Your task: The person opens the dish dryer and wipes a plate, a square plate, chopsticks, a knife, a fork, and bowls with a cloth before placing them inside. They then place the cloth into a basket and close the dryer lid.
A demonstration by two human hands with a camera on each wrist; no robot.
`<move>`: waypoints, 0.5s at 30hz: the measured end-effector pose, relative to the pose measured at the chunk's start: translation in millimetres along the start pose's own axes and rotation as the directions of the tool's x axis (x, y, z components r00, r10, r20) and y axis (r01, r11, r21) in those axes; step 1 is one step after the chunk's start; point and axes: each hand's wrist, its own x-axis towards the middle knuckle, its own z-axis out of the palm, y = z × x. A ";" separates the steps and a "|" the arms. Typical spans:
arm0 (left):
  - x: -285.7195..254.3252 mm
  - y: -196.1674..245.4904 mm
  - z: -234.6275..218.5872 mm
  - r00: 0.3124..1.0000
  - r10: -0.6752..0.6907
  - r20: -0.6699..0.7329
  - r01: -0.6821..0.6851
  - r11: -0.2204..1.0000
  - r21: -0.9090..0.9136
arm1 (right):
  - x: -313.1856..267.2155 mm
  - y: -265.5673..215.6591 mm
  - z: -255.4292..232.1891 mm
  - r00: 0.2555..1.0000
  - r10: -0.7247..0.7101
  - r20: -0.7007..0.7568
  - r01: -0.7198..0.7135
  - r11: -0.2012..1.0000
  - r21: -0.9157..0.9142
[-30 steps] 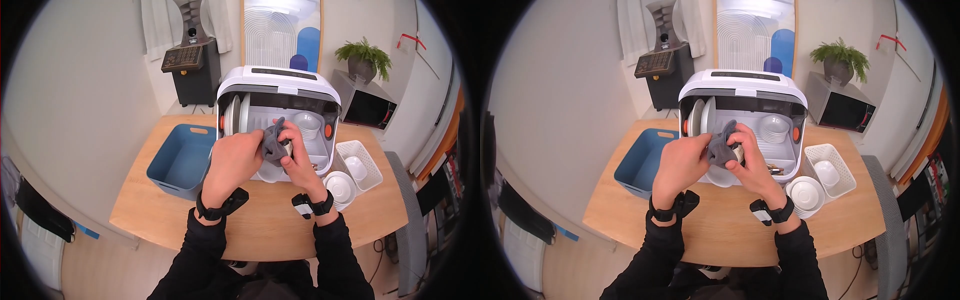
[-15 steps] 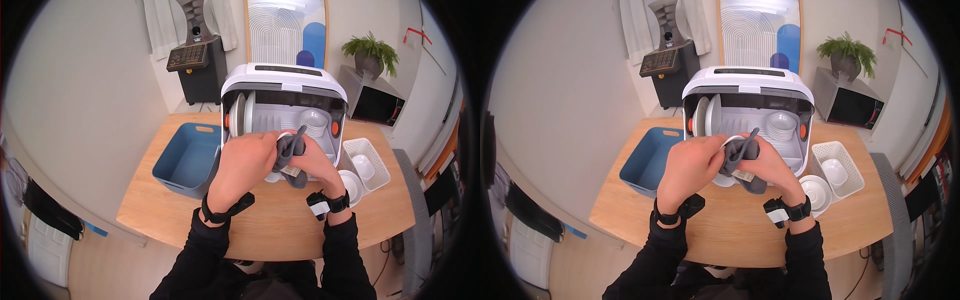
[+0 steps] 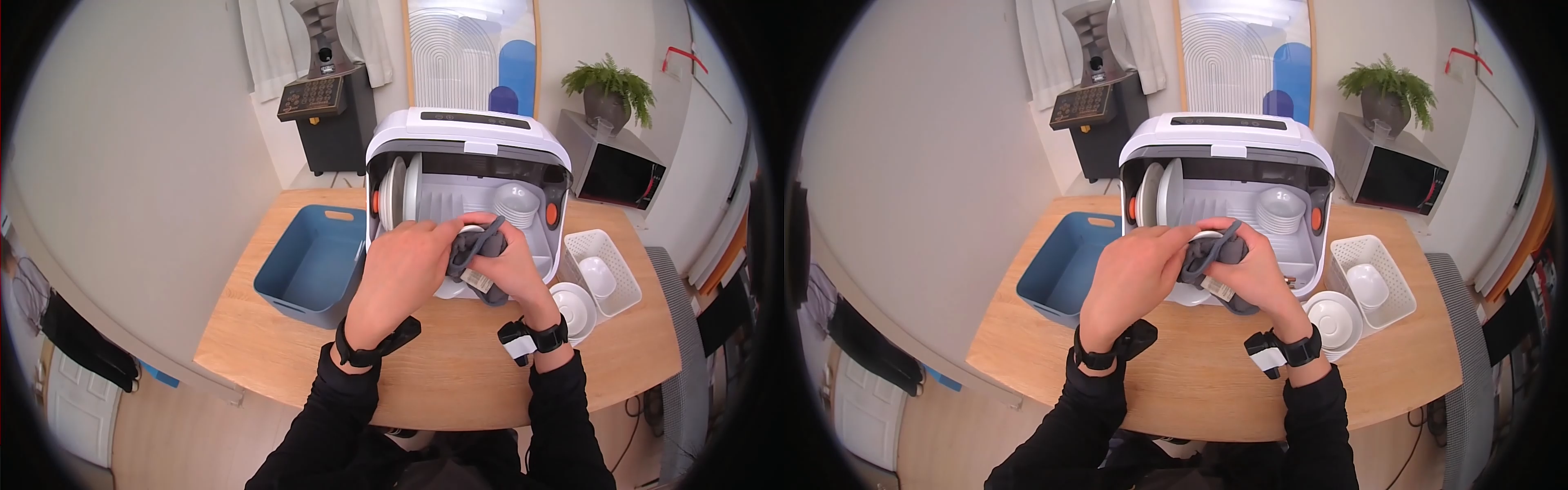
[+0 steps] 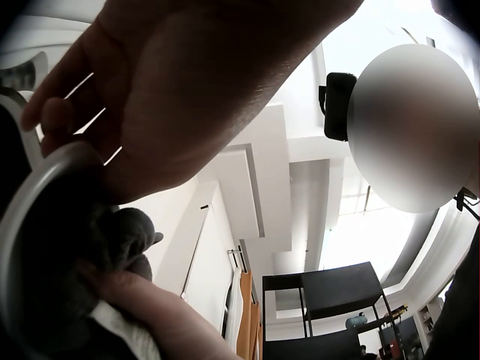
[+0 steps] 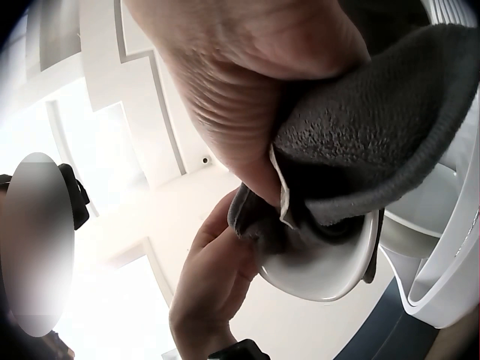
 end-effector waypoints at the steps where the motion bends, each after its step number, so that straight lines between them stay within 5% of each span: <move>1: 1.8 0.5 0.1 0.999 0.014 -0.041 -0.014 1.000 0.005 | -0.3 -4.5 2.5 0.999 -0.025 -0.045 0.025 1.000 0.005; 5: 8.1 4.6 7.5 0.969 -0.027 -0.245 0.022 0.999 -0.024 | 3.9 3.0 4.4 0.976 -0.007 -0.218 0.082 0.939 0.335; 8: 13.8 8.5 24.6 0.923 -0.097 -0.373 0.089 0.995 -0.038 | 5.6 6.4 11.1 0.952 0.145 -0.271 0.041 0.815 0.578; 12: 18.3 10.2 44.0 0.900 -0.074 -0.430 0.105 0.993 0.049 | 5.2 12.4 21.2 0.896 0.439 -0.059 -0.177 0.477 0.861; 15: 18.7 8.9 44.5 0.915 -0.106 -0.389 0.138 0.989 0.054 | 6.9 23.0 13.1 0.905 0.401 -0.140 -0.148 0.606 0.781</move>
